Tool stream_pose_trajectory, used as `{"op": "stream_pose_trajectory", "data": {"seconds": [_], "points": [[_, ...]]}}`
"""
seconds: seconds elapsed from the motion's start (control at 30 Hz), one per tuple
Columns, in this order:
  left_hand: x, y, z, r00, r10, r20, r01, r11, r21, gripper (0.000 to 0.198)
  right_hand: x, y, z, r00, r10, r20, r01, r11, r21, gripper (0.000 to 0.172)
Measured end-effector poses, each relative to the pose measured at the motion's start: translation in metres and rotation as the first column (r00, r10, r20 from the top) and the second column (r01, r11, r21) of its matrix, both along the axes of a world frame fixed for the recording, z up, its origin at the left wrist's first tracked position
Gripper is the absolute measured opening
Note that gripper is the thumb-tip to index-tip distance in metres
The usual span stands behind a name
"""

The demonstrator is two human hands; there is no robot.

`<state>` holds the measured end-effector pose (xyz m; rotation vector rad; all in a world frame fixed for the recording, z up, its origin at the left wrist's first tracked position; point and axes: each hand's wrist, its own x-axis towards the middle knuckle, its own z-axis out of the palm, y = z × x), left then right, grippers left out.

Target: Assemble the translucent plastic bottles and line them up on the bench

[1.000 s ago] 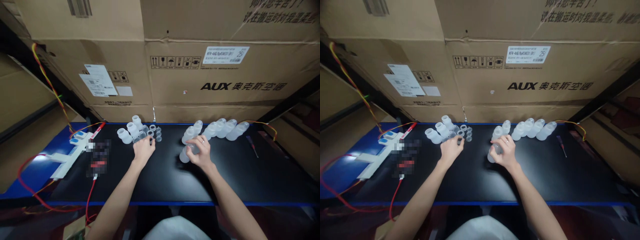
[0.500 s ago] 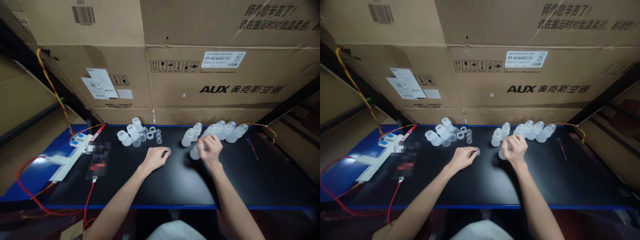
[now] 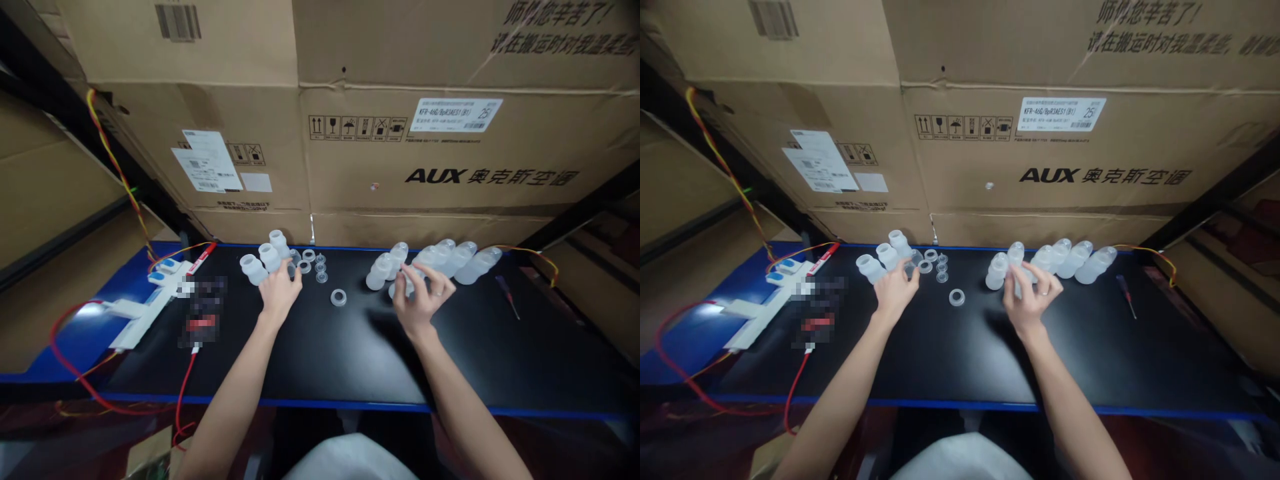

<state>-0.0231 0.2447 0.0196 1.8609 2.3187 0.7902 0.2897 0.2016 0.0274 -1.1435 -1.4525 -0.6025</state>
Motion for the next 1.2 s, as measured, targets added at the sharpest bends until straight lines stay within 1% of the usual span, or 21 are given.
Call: {"op": "stream_pose_trajectory", "data": {"seconds": [0.03,0.07,0.1,0.13,0.17,0.23,0.27,0.3,0.37,0.4,0.43,0.53,0.6,0.67,0.73,0.8,0.9,0.97,1.03,1.1,1.2], "points": [[-0.002,0.001,0.000,1.000,0.016,0.014,-0.016,1.000,-0.003,0.042,-0.009,-0.004,-0.003,0.994,0.108,0.007,-0.108,0.994,-0.029,0.028],[-0.003,0.002,-0.001,0.999,0.028,0.032,-0.028,1.000,0.000,0.041,-0.019,-0.008,-0.006,0.973,0.228,0.023,-0.226,0.971,-0.085,0.032],[-0.004,0.003,-0.002,0.998,0.044,0.054,-0.044,0.999,0.013,0.040,-0.029,-0.012,-0.009,0.938,0.344,0.037,-0.332,0.926,-0.178,0.035],[-0.005,0.004,-0.003,0.995,0.064,0.077,-0.067,0.997,0.041,0.038,-0.039,-0.015,-0.012,0.899,0.435,0.046,-0.404,0.866,-0.293,0.037],[-0.007,0.004,-0.004,0.992,0.083,0.098,-0.092,0.992,0.089,0.036,-0.048,-0.017,-0.016,0.864,0.501,0.049,-0.441,0.800,-0.407,0.036],[-0.014,0.004,-0.004,0.985,0.130,0.113,-0.154,0.960,0.234,0.038,-0.063,-0.020,-0.022,0.815,0.576,0.057,-0.440,0.681,-0.584,0.034],[-0.018,0.005,-0.004,0.980,0.170,0.106,-0.195,0.927,0.320,0.039,-0.068,-0.020,-0.025,0.800,0.596,0.066,-0.425,0.642,-0.638,0.033],[-0.024,0.006,-0.004,0.972,0.216,0.093,-0.235,0.885,0.402,0.041,-0.070,-0.020,-0.027,0.789,0.610,0.075,-0.410,0.613,-0.676,0.032],[-0.038,0.009,-0.004,0.951,0.302,0.069,-0.293,0.804,0.518,0.047,-0.072,-0.019,-0.032,0.779,0.621,0.086,-0.383,0.580,-0.719,0.030],[-0.044,0.011,-0.005,0.943,0.326,0.064,-0.308,0.784,0.539,0.053,-0.072,-0.019,-0.034,0.781,0.619,0.087,-0.373,0.573,-0.730,0.029],[-0.051,0.014,-0.008,0.943,0.326,0.062,-0.307,0.787,0.535,0.059,-0.071,-0.018,-0.036,0.785,0.614,0.086,-0.366,0.571,-0.735,0.028],[-0.064,0.022,-0.017,0.954,0.282,0.105,-0.300,0.852,0.430,0.075,-0.068,-0.016,-0.040,0.803,0.593,0.066,-0.363,0.574,-0.734,0.028],[-0.067,0.026,-0.022,0.947,0.289,0.144,-0.322,0.878,0.355,0.071,-0.067,-0.015,-0.042,0.819,0.572,0.046,-0.366,0.583,-0.726,0.033],[-0.067,0.027,-0.024,0.935,0.316,0.164,-0.353,0.880,0.318,0.061,-0.067,-0.014,-0.045,0.837,0.546,0.032,-0.364,0.600,-0.713,0.040],[-0.064,0.027,-0.024,0.927,0.332,0.176,-0.373,0.870,0.322,0.055,-0.067,-0.012,-0.047,0.857,0.515,0.029,-0.348,0.618,-0.705,0.042],[-0.060,0.025,-0.022,0.926,0.330,0.185,-0.375,0.859,0.349,0.054,-0.067,-0.011,-0.049,0.868,0.495,0.036,-0.325,0.621,-0.713,0.037],[-0.055,0.024,-0.021,0.931,0.311,0.190,-0.361,0.860,0.362,0.057,-0.067,-0.009,-0.051,0.867,0.496,0.041,-0.312,0.605,-0.732,0.030],[-0.053,0.024,-0.022,0.930,0.299,0.213,-0.357,0.871,0.338,0.065,-0.068,-0.009,-0.051,0.866,0.500,0.032,-0.317,0.597,-0.737,0.029],[-0.054,0.026,-0.024,0.935,0.274,0.227,-0.341,0.870,0.355,0.076,-0.068,-0.008,-0.051,0.867,0.499,0.018,-0.325,0.591,-0.738,0.026],[-0.057,0.026,-0.024,0.950,0.248,0.190,-0.309,0.834,0.458,0.084,-0.068,-0.008,-0.051,0.868,0.496,0.006,-0.330,0.587,-0.739,0.020],[-0.054,0.021,-0.021,0.981,0.186,0.061,-0.177,0.715,0.677,0.085,-0.068,-0.009,-0.051,0.869,0.494,-0.022,-0.349,0.580,-0.736,0.010]]}}
